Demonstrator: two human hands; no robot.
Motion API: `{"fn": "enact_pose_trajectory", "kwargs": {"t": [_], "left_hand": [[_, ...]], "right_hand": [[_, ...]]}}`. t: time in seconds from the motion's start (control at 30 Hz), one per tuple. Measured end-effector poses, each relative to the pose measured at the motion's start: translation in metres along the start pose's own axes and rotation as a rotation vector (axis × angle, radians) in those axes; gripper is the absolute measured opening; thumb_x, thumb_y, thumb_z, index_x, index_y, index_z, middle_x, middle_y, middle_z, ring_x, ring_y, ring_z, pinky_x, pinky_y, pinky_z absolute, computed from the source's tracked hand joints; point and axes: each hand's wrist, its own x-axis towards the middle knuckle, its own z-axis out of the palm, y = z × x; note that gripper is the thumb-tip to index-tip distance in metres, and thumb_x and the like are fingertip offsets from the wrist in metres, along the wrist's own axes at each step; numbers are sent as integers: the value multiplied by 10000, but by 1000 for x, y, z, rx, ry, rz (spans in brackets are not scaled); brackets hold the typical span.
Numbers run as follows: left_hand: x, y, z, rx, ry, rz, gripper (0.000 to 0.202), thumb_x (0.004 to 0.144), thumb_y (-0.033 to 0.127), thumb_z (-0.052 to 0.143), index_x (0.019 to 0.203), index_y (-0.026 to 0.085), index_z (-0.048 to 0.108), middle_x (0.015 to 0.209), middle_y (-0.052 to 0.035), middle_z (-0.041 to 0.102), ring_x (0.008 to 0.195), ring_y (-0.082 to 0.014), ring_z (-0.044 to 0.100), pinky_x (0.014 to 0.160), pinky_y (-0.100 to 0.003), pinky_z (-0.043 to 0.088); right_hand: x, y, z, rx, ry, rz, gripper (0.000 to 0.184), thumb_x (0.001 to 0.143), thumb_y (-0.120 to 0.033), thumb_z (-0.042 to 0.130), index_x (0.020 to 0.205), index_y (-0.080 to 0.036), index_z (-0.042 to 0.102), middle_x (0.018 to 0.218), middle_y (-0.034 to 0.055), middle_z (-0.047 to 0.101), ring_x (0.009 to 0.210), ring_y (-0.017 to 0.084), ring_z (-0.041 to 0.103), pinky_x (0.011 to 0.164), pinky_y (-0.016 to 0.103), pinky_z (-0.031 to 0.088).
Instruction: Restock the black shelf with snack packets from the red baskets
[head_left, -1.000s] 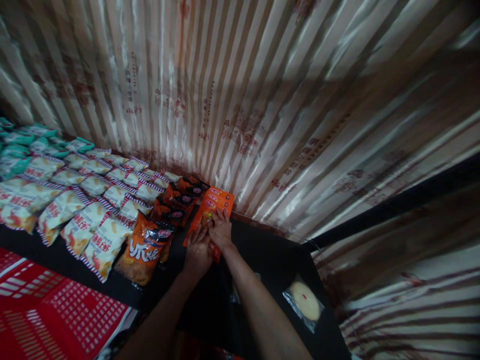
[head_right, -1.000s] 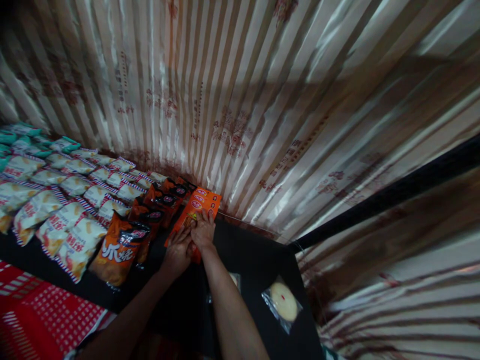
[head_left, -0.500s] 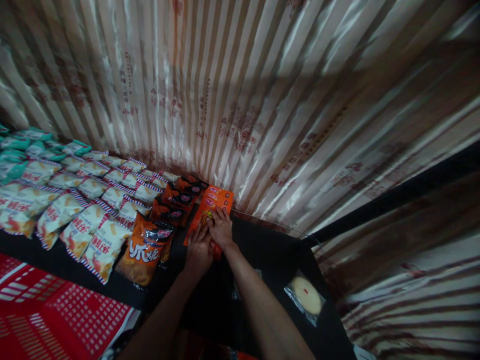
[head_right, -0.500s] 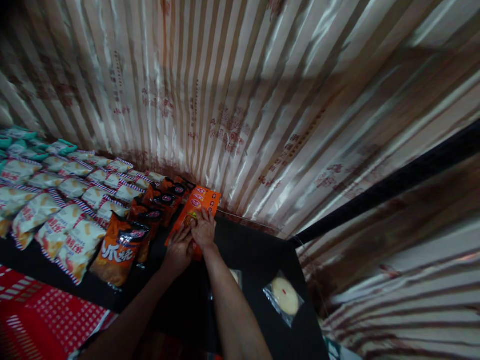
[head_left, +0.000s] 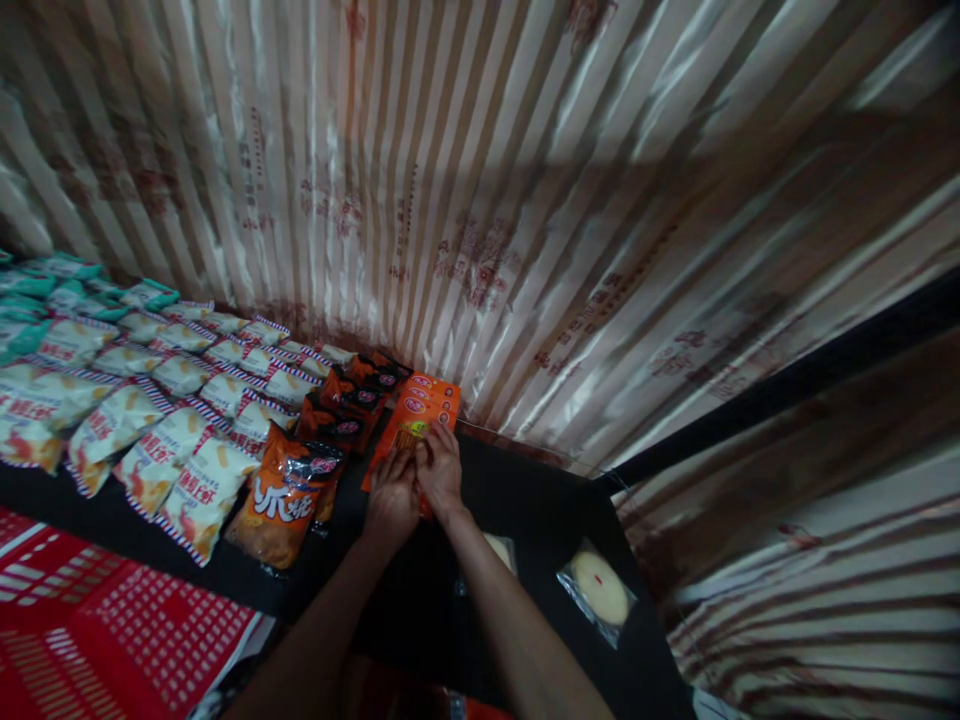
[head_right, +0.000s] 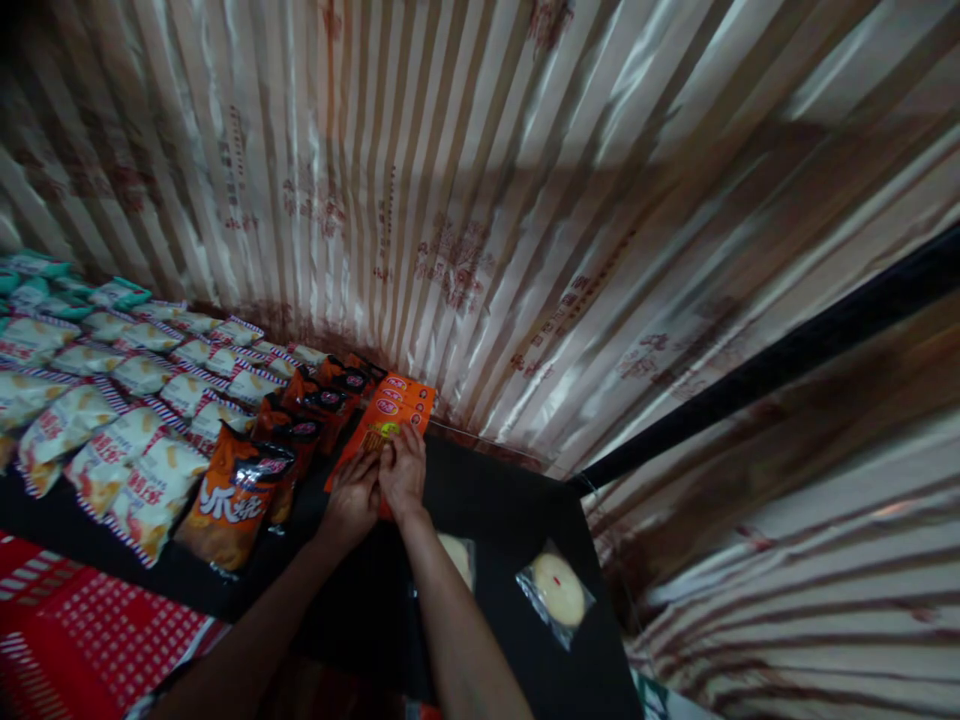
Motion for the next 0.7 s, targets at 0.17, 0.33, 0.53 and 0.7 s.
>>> {"fn": "enact_pose_trajectory", "kwargs": {"t": [0.17, 0.33, 0.53, 0.7], "left_hand": [[1, -1, 2, -10, 21, -4, 431, 766, 87, 426, 1164, 134, 586, 1261, -114, 549, 1245, -271, 405, 1046, -450, 308], [2, -3, 2, -24, 40, 7, 400, 762, 82, 428, 1114, 135, 612, 1258, -107, 553, 1271, -268, 370, 1041, -451, 324], [4, -1, -2, -30, 26, 9, 377, 796, 80, 400, 1100, 133, 616, 1245, -108, 563, 1260, -258, 391, 1026, -443, 352], [2, 4, -8, -51, 18, 55, 351, 835, 105, 387, 1108, 111, 608, 1231, -127, 568, 1239, -238, 421, 1047, -421, 342]], "right_hand": [[-3, -3, -7, 29, 2, -17, 328, 823, -168, 401, 1032, -132, 652, 1259, 119, 550, 1256, 200, 373, 1035, 413, 333], [-4, -3, -9, 17, -13, 6, 316, 800, -137, 425, 1007, -140, 664, 1259, 113, 546, 1246, 205, 387, 1024, 404, 349], [-16, -3, -5, 55, 6, 9, 316, 798, -122, 413, 981, -147, 670, 1239, 119, 557, 1231, 209, 399, 1026, 426, 346], [-29, -8, -6, 57, -14, 27, 343, 778, -85, 396, 967, -140, 677, 1178, 121, 597, 1183, 204, 452, 1013, 406, 368]]}}
